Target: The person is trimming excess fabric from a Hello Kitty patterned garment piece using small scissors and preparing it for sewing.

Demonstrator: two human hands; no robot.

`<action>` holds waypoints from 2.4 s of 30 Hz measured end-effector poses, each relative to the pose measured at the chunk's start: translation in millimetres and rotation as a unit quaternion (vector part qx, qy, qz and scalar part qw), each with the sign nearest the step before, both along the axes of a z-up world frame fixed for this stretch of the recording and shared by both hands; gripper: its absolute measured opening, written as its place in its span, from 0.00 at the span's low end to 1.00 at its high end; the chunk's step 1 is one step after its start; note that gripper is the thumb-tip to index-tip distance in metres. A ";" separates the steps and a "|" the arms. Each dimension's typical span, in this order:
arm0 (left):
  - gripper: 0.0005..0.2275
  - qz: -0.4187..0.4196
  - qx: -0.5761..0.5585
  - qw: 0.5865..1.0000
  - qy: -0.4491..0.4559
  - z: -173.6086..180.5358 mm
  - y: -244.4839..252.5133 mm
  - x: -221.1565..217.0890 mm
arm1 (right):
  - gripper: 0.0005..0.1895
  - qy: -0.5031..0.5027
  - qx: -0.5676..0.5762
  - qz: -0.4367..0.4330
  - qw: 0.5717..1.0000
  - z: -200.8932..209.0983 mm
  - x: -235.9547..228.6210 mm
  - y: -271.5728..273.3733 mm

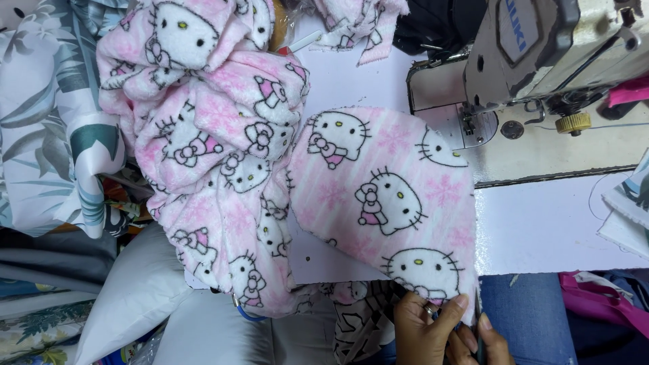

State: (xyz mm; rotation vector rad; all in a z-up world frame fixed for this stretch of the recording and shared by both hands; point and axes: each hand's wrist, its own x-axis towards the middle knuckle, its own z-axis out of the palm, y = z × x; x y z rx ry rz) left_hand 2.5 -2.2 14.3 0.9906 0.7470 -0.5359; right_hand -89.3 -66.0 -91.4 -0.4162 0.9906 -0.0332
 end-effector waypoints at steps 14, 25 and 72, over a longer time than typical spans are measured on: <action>0.09 0.058 -0.016 0.998 0.032 -10.7 -3.2 -3.6 | 0.33 -0.093 0.082 0.084 0.989 -32.9 -25.0 -20.7; 0.10 0.100 -0.085 0.990 0.053 19.3 0.8 19.6 | 0.29 0.007 0.108 -0.043 0.993 12.9 6.6 4.0; 0.19 -0.004 0.015 0.997 -0.081 -23.6 6.4 2.7 | 0.24 0.112 -0.758 0.220 0.604 -9.9 -7.9 11.9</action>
